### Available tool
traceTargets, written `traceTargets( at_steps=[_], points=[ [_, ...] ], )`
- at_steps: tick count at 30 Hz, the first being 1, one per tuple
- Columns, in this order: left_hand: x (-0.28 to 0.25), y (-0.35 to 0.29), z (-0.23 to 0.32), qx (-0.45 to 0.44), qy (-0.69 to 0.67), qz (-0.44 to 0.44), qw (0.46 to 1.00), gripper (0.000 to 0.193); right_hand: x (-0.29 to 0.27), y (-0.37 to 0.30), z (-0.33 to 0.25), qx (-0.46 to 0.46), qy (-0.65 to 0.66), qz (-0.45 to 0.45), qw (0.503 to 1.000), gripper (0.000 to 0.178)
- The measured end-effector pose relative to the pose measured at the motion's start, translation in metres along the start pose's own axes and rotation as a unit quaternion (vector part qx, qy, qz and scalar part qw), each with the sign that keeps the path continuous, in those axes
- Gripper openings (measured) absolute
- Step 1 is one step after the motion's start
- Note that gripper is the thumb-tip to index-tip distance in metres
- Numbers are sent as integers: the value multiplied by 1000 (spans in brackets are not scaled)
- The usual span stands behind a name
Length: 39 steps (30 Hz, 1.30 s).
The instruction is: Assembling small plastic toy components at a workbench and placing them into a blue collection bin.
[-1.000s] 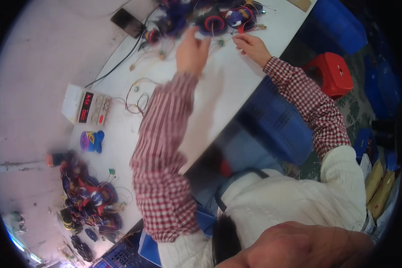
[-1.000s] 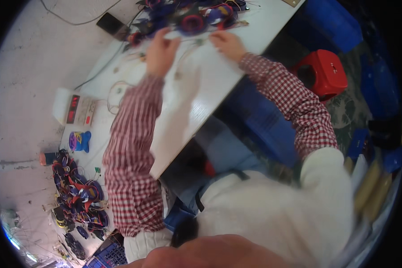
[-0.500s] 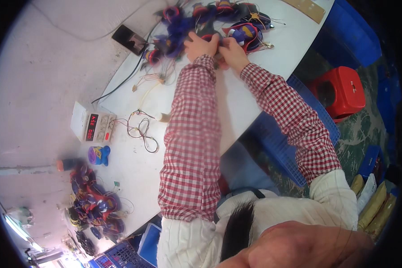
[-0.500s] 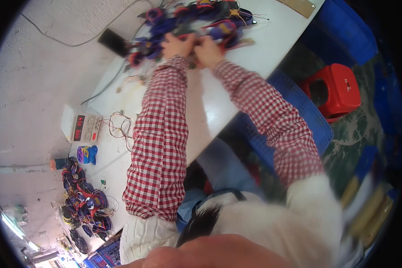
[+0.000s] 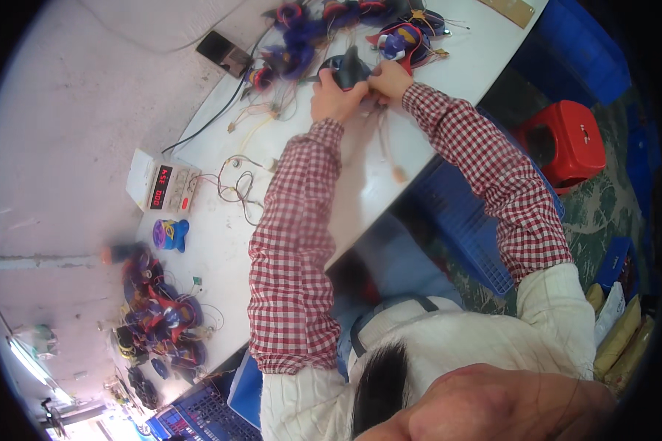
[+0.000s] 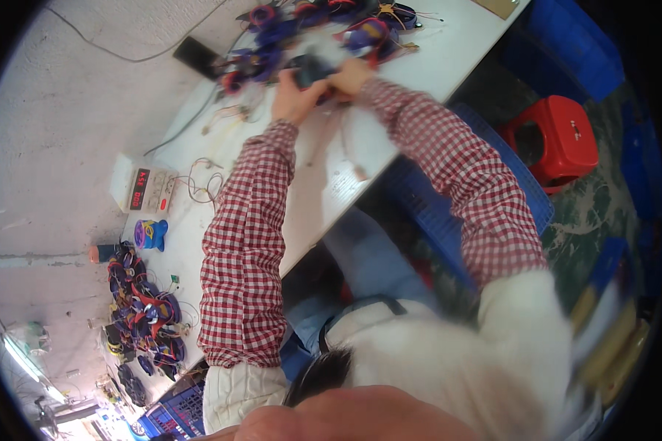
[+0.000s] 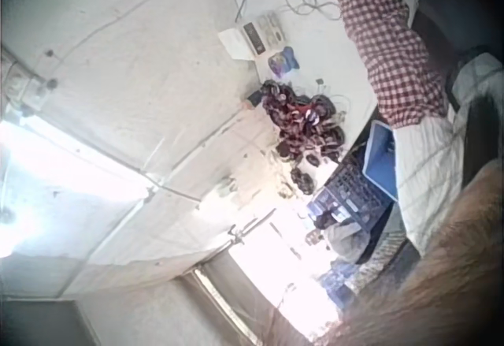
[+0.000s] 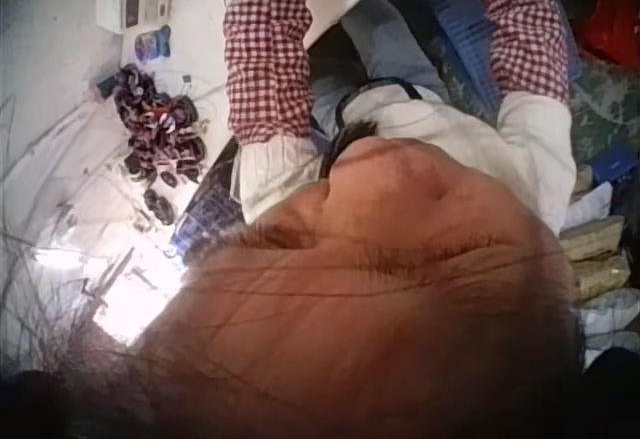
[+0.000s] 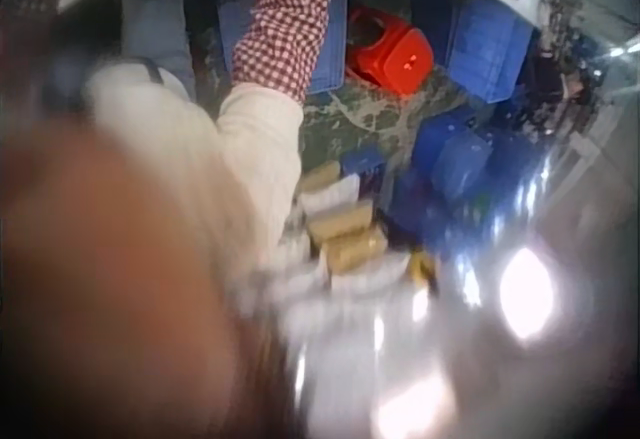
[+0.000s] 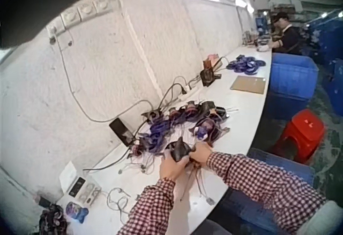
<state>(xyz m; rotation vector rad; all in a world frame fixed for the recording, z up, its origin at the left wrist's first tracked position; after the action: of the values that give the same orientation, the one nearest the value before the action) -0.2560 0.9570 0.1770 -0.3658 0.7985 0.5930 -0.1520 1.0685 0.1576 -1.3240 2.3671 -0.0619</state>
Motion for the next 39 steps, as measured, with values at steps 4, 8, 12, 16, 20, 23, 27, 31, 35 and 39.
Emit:
traceTargets(
  at_steps=[4, 8, 12, 16, 20, 23, 27, 31, 35, 39],
  points=[
    [6, -34, 2, 45, -105, -3, 993, 73, 10, -26, 20, -96, -14, 79, 992, 31],
    [0, -82, -1, 130, -238, 55, 961, 72, 6, -92, 9, -145, 218, 19, 965, 34],
    [-28, -162, 27, 256, -328, 159, 895, 75, -18, -129, 14, -131, 285, -37, 949, 34],
    [-63, -236, 3, 295, -320, 238, 868, 86, -6, -169, 6, -117, 336, -167, 920, 29],
    [-97, -324, -26, 301, -218, 308, 876, 93, 33, -195, -2, -77, 354, -234, 902, 27],
    [-110, -379, -51, 267, -94, 348, 894, 95, 74, -195, -7, -56, 369, -282, 884, 27],
    [-115, -420, -83, 184, 70, 383, 903, 94, 114, -196, -9, -29, 387, -306, 869, 27],
    [-116, -429, -122, 95, 39, 433, 895, 91, 135, -179, -13, -59, 257, -280, 923, 27],
    [-115, -406, -132, 2, 2, 408, 913, 84, 148, -187, -23, -34, 265, -257, 929, 28],
    [-99, -379, -129, -84, 2, 368, 926, 80, 145, -195, -18, -31, 294, -237, 926, 26]
  ],
)
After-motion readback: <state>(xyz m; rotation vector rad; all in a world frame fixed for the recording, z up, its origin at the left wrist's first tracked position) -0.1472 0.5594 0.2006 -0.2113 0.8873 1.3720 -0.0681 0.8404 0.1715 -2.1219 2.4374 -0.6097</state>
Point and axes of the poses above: each hand's wrist, its own y-axis towards the middle knuckle, its own x-axis out of the palm, z = x × y, the point moved 1 cm from there along y, towards the middle knuckle, and after that the axes turned 10 degrees about -z, right-handed, at the moved point
